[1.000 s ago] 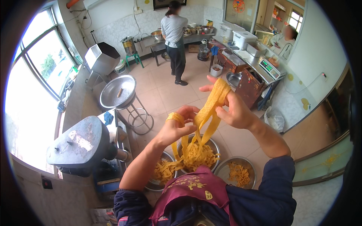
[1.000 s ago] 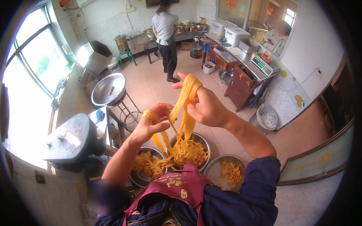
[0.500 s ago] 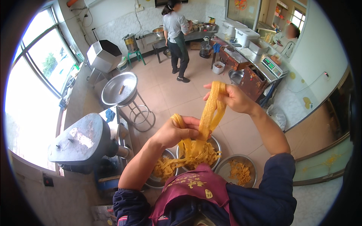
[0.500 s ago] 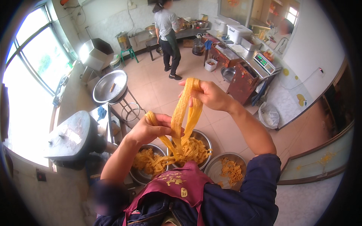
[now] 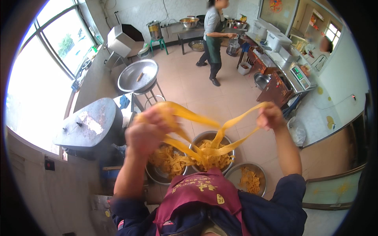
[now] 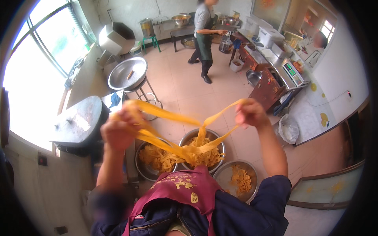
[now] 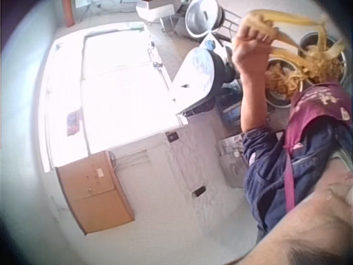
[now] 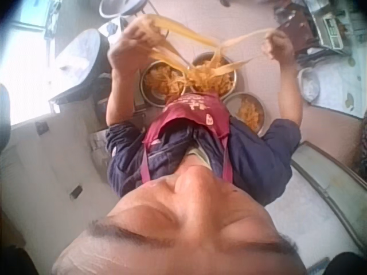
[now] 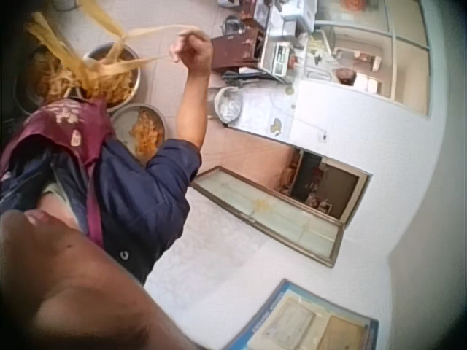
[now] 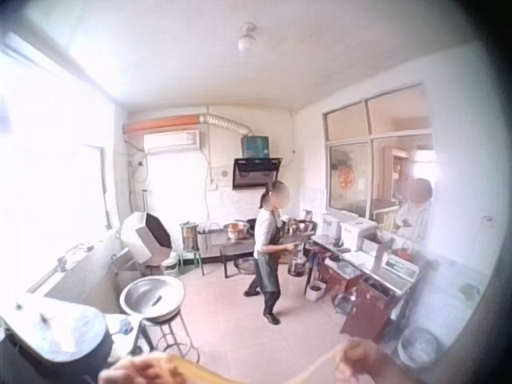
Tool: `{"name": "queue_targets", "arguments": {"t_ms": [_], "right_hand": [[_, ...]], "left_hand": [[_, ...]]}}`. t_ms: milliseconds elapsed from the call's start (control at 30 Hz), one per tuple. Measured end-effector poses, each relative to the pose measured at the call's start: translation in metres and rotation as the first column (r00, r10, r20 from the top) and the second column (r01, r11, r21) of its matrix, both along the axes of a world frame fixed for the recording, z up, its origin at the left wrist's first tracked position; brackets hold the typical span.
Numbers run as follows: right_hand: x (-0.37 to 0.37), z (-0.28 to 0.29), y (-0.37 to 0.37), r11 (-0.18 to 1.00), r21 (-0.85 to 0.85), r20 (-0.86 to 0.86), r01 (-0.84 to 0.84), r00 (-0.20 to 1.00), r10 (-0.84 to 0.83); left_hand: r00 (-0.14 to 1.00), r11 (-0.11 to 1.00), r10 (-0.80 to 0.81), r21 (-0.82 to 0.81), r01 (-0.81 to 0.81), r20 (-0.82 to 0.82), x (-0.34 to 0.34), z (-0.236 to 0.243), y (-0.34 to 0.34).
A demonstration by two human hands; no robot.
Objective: The person repeatedly pulls and stretches long yellow noodle strands by hand, separating them into thinner strands and placing them into metal bowls. The action is continuous and repetitive throughout the clip.
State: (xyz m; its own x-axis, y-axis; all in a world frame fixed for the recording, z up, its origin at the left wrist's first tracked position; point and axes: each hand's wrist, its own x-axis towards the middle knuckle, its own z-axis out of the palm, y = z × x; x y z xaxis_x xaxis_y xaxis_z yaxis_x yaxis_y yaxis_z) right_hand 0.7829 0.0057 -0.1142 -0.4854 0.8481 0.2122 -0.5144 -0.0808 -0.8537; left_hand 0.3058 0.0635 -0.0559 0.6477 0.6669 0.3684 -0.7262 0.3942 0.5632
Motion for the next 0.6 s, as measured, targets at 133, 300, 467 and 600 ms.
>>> {"name": "queue_targets", "arguments": {"t_ms": [133,300,467,600], "right_hand": [[0.083,-0.029,-0.012,0.933,-0.044,-0.270,0.358,0.895,-0.356],[0.147,-0.027,-0.022,0.791,-0.021,-0.042,0.611,0.790,-0.611],[0.215,-0.029,-0.005,0.507,0.160,0.277,0.847,0.455,-0.847],[0.267,-0.040,0.016,0.406,0.530,0.529,0.744,0.084,-0.845]], "left_hand": [[0.862,0.861,0.508,-0.021,-0.508,-0.008,-0.128,-0.012,-0.014],[0.774,0.771,0.618,0.084,-0.631,0.141,-0.272,-0.013,-0.050],[0.337,0.344,0.939,0.272,-0.899,-0.076,-0.382,0.001,-0.084],[0.111,0.176,0.979,0.427,-0.887,-0.173,-0.430,0.011,-0.085]]}}
